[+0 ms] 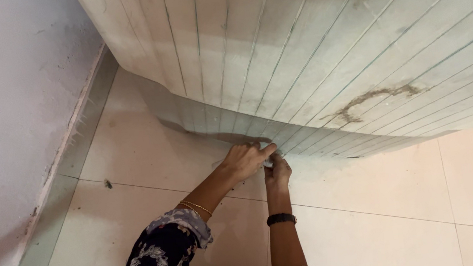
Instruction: The person sprays a cleaning solution onto a tiled wall and wipes the surface with a cloth. They repeatedly spray and scrub the lower section of the wall, focusing on removing stains.
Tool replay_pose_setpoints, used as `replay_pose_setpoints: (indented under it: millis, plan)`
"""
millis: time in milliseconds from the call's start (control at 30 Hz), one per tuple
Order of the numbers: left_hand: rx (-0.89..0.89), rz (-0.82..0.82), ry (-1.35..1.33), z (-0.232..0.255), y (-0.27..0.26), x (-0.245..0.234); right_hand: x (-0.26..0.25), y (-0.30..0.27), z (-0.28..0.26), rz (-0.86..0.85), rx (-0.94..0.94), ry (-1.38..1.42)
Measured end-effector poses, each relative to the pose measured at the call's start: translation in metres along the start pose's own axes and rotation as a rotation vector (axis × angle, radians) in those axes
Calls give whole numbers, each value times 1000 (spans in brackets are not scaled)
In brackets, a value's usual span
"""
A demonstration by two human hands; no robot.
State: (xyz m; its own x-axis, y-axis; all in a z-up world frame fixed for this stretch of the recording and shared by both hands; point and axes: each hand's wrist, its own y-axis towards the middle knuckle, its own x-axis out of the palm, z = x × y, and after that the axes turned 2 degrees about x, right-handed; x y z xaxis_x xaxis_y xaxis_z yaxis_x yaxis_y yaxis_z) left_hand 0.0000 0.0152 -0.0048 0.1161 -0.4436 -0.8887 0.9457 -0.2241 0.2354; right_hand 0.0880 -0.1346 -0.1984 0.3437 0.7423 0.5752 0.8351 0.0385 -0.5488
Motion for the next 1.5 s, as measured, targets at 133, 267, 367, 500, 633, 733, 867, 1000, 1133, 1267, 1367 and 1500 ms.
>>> replay_pose_setpoints:
  millis: [133,267,367,500,633,733,867,1000,1133,1267,1367,1500]
  plan:
    - [13,-5,13,1,0,-3,-1,0,2,-91,18,93]
    - [28,-3,20,3,0,-6,-4,-2,4,-47,28,57]
    - [1,-66,25,5,0,-4,-8,-2,5,-77,5,39]
    - [28,-40,57,2,-1,-2,-4,0,7,-183,-76,32]
    - [36,-45,50,4,1,6,-12,-4,1,-125,-71,-38]
    - [82,33,58,3,4,4,-15,-11,-3,-45,-89,-17]
    - [0,-139,59,5,2,-3,-33,-17,-18,113,-103,93]
    - [-6,-176,82,12,5,-8,-38,-12,-40,295,-140,49]
    - [7,-217,57,24,8,-4,-20,-4,-39,151,-186,94]
    - [94,-151,-9,34,10,4,7,-2,0,11,-42,67]
    - [20,-256,36,38,20,5,8,-2,7,-24,76,81]
    - [22,-267,-29,40,26,12,-38,10,-55,57,23,191]
